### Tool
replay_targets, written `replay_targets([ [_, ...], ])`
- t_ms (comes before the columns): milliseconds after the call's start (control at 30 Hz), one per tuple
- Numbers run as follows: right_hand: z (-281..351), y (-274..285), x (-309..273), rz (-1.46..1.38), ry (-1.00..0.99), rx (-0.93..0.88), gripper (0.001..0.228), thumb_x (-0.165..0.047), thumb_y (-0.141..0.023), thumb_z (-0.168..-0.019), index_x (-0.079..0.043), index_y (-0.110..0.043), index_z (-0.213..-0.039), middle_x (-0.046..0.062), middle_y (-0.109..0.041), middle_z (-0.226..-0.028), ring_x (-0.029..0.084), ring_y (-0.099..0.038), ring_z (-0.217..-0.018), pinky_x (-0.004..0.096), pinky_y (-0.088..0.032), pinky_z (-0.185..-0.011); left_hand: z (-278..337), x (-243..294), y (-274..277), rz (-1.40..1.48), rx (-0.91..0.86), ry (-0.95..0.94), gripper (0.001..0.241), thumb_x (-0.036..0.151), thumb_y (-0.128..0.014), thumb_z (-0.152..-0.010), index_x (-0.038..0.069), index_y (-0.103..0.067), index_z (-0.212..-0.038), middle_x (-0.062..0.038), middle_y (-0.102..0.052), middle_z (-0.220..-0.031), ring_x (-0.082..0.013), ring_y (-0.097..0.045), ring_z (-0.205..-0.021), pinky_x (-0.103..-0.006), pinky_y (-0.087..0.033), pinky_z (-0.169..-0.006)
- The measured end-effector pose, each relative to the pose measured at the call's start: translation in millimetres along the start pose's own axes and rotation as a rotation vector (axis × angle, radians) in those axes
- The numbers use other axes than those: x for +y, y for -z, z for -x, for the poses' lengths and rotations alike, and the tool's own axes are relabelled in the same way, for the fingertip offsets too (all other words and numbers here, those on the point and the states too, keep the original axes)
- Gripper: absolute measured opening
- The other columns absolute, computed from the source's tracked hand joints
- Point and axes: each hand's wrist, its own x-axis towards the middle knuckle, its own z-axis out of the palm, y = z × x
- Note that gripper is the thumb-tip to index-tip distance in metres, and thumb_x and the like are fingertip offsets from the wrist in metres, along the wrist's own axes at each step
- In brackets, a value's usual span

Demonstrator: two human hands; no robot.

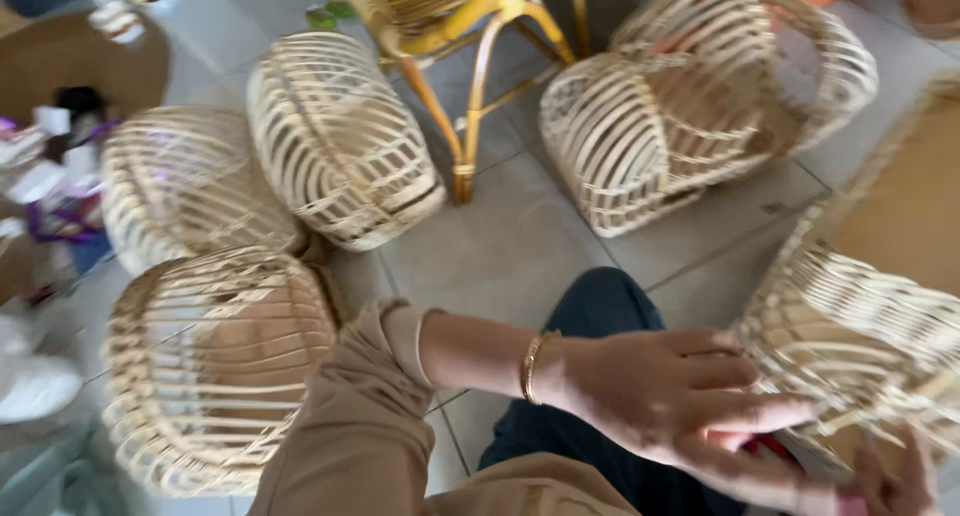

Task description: The person weaves and trims pieces of a wicker basket while sitting on the floor, using pliers and scissors to cut and tuck lengths of wicker into the basket frame.

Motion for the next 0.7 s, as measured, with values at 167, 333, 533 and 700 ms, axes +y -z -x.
replay_targets([
  [167, 4, 18, 0, 0.210, -0.809, -0.389, 0.025, -0.030, -0.057, -0.097, -0.016, -0.072, -0.111, 0.014, -0.071, -0.105, 0.031, -0.065, -0.100, 0.040, -0.044, -0.080, -9, 23, -80, 0.441, -0.003, 0.298, 0.021, -0.002, -0.049, -0.093, 0.009, -0.063, -0.081, 0.000, -0.059, -0.106, -0.0212, -0.060, -0.088, -0.0344, -0.041, -0.084],
  [333, -11, 23, -25, -0.031, -0.661, -0.180, 0.019, -0.017, -0.057, -0.095, -0.008, -0.066, -0.109, 0.020, -0.068, -0.075, 0.044, -0.064, -0.080, 0.052, -0.050, -0.070, -11, 21, -159, 0.745, 0.149, 0.589, 0.018, 0.025, -0.073, -0.074, 0.013, -0.065, -0.085, -0.009, -0.065, -0.098, -0.0277, -0.066, -0.091, -0.0361, -0.053, -0.080],
  [533, -16, 16, -36, -0.179, -0.722, -0.128, 0.017, -0.018, -0.059, -0.093, -0.013, -0.067, -0.107, 0.008, -0.059, -0.047, 0.024, -0.065, -0.049, 0.037, -0.053, -0.056, -34, 8, -171, 0.428, 0.062, 0.723, 0.029, 0.006, -0.065, -0.084, -0.003, -0.059, -0.111, -0.021, -0.063, -0.100, -0.0363, -0.065, -0.093, -0.0419, -0.055, -0.080],
  [700, -26, 12, -40, -0.159, -0.713, -0.027, 0.015, -0.016, -0.061, -0.093, -0.011, -0.070, -0.104, 0.014, -0.062, -0.058, 0.027, -0.066, -0.058, 0.037, -0.052, -0.056, -19, 8, -207, 0.563, 0.016, 0.839, 0.034, 0.009, -0.066, -0.084, -0.005, -0.057, -0.114, -0.023, -0.064, -0.097, -0.0374, -0.065, -0.090, -0.0435, -0.053, -0.081],
])
